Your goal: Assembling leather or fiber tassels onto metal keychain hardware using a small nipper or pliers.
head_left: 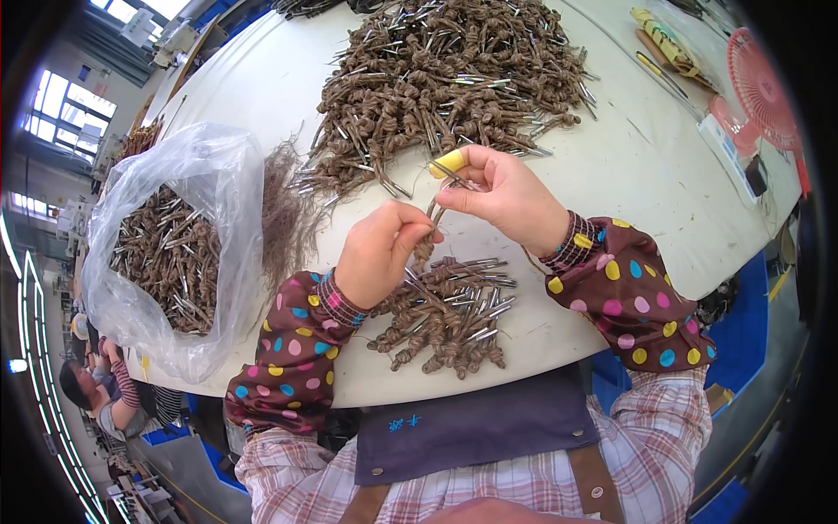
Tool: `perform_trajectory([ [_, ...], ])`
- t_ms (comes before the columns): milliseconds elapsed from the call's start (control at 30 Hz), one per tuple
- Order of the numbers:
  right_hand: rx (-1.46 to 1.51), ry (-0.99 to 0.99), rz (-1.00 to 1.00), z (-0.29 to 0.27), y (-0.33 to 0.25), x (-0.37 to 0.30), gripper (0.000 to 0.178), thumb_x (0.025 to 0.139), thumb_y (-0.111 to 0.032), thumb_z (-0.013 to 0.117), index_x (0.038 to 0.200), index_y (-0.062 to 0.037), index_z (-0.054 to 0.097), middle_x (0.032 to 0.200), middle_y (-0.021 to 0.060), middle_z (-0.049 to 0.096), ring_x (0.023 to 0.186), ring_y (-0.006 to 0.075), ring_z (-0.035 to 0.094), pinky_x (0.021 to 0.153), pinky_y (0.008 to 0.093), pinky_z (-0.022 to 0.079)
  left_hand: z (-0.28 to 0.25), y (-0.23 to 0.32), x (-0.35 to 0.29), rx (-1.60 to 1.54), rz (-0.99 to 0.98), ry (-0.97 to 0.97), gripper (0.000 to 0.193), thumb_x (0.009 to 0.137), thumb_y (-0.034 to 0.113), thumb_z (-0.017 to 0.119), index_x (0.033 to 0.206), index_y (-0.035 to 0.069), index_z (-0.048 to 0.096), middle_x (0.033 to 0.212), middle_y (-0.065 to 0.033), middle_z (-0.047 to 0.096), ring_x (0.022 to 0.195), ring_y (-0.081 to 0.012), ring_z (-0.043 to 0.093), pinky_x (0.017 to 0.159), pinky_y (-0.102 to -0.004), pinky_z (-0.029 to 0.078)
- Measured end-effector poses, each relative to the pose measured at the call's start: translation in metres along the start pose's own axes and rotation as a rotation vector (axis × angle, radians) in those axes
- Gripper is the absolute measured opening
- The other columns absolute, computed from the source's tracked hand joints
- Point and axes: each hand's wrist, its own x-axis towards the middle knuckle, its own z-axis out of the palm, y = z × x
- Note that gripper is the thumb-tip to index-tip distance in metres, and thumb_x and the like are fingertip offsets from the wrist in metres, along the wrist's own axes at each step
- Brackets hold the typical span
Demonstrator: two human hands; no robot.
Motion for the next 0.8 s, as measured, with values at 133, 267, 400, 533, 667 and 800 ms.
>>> perform_trajectory([
  [133,-0.035,0.09,-0.074,-0.007,-0.003,-0.001,0.032,0.084,-0.008,0.067,0.111,-0.0004,0.054,0.098,0.0014,0.061,0.09,0.0049,0.054,0.078,0.0199,0.045,-0.008,-0.012,0.011,-0.206,-0.178,0.264,0.013,0.097,0.013,0.047,0.097,0.0,0.049,0.088,-0.0078,0.063,0.08,-0.01,0.056,0.075,-0.0253,0.047],
  [267,-0.051,0.133,-0.116,-0.007,-0.003,-0.001,0.032,0.083,-0.008,0.067,0.111,-0.0008,0.053,0.096,0.0007,0.061,0.087,0.0035,0.053,0.076,0.0182,0.044,-0.023,-0.021,0.012,-0.232,-0.257,0.159,0.028,0.099,0.025,0.045,0.108,-0.001,0.051,0.094,-0.0058,0.061,0.083,-0.0106,0.055,0.079,-0.0249,0.046],
  [400,-0.075,0.206,-0.2,-0.006,0.001,-0.001,0.033,0.081,-0.011,0.07,0.108,0.0009,0.055,0.091,0.004,0.062,0.079,0.0052,0.054,0.069,0.0202,0.046,-0.015,-0.014,0.007,-0.521,-0.344,-0.174,0.033,0.096,0.025,0.051,0.115,-0.003,0.054,0.1,-0.0074,0.062,0.087,-0.0109,0.057,0.08,-0.0246,0.046],
  [533,-0.151,0.327,-0.254,0.003,0.0,-0.005,0.037,0.08,-0.011,0.071,0.112,-0.0015,0.053,0.092,0.002,0.059,0.072,0.0038,0.053,0.063,0.0182,0.046,-0.01,-0.009,0.006,-0.607,-0.398,-0.112,0.029,0.093,0.018,0.058,0.112,-0.003,0.055,0.1,-0.008,0.063,0.086,-0.0107,0.059,0.079,-0.023,0.046],
  [667,-0.414,0.471,-0.378,0.013,-0.009,-0.011,0.043,0.078,-0.009,0.071,0.115,-0.0044,0.05,0.093,0.0022,0.059,0.071,0.007,0.058,0.058,0.0215,0.049,-0.007,-0.014,0.005,-0.45,-0.418,0.042,0.028,0.087,0.012,0.065,0.108,-0.004,0.056,0.091,-0.0059,0.065,0.082,-0.0094,0.06,0.075,-0.0221,0.048],
  [800,-0.747,0.354,-0.606,0.018,0.0,-0.01,0.049,0.074,-0.007,0.07,0.118,-0.0086,0.049,0.096,0.0046,0.062,0.074,0.0179,0.065,0.056,0.0289,0.052,0.003,-0.017,0.005,-0.311,-0.285,0.138,0.027,0.083,0.011,0.069,0.101,-0.003,0.057,0.086,-0.0054,0.066,0.078,-0.009,0.062,0.072,-0.0237,0.05],
])
